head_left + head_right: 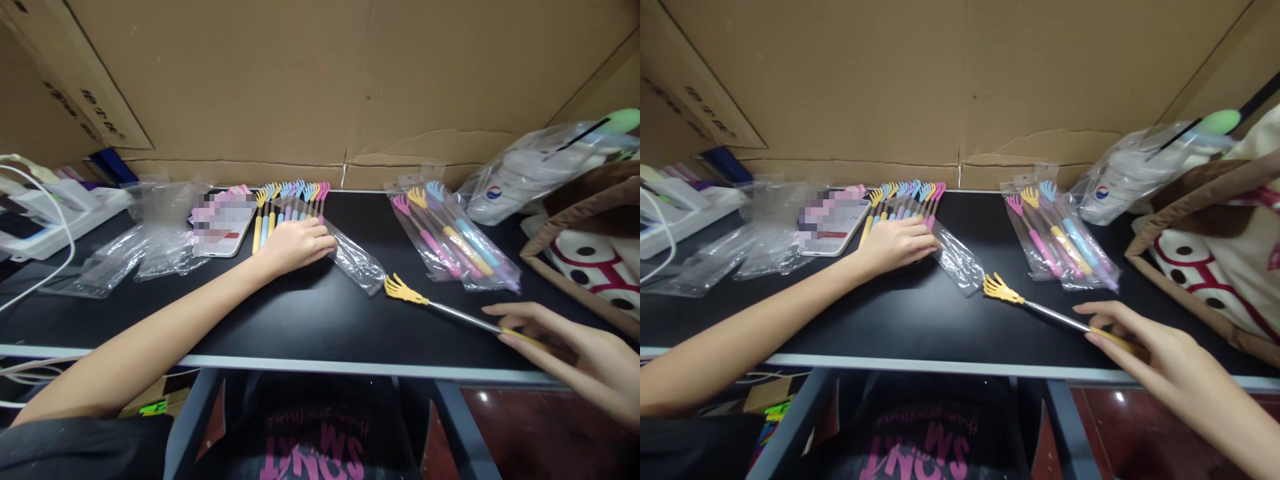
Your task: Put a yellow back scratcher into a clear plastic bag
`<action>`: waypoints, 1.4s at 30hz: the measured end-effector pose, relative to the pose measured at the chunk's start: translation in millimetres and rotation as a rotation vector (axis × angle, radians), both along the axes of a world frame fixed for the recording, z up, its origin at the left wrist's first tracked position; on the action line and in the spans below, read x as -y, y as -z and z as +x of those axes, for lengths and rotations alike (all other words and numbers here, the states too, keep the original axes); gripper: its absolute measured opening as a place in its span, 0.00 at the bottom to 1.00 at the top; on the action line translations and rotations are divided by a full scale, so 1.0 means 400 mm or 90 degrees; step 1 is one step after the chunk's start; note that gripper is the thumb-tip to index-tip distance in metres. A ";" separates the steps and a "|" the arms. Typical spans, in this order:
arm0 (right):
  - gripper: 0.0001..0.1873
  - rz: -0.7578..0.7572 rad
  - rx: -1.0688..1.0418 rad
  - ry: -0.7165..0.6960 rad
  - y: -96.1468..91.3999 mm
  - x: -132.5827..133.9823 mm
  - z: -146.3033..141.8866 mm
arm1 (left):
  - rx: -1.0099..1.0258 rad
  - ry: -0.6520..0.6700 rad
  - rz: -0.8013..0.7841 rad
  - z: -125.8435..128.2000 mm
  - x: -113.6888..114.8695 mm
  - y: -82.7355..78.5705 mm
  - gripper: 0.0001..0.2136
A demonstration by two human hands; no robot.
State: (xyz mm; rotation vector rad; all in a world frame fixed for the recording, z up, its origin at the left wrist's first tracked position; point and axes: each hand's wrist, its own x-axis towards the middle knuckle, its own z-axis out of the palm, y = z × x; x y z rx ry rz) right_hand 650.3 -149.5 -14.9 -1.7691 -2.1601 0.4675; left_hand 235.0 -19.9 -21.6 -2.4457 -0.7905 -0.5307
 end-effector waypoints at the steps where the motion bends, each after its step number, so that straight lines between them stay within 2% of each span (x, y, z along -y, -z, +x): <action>1: 0.19 -0.002 -0.001 0.003 -0.001 0.001 -0.005 | 0.001 0.006 -0.002 0.001 0.001 0.000 0.12; 7: 0.20 -0.017 -0.007 -0.002 0.001 -0.002 -0.024 | -0.035 0.070 -0.052 0.003 0.010 -0.005 0.21; 12: 0.21 0.008 -0.014 -0.011 0.003 -0.002 -0.023 | -0.034 0.074 -0.051 0.007 0.012 -0.005 0.16; 17: 0.20 0.025 -0.040 -0.017 0.011 -0.002 -0.027 | -0.001 0.071 -0.030 0.010 0.011 -0.001 0.17; 25: 0.18 -0.010 -0.077 -0.084 -0.031 -0.007 -0.129 | 0.052 0.019 0.008 0.019 0.020 -0.001 0.13; 33: 0.21 0.044 -0.091 -0.094 -0.040 -0.062 -0.180 | 0.080 0.027 0.008 0.023 0.018 0.009 0.11; 42: 0.18 0.018 -0.031 -0.180 -0.068 -0.147 -0.205 | 0.074 0.001 0.001 0.020 0.019 0.006 0.14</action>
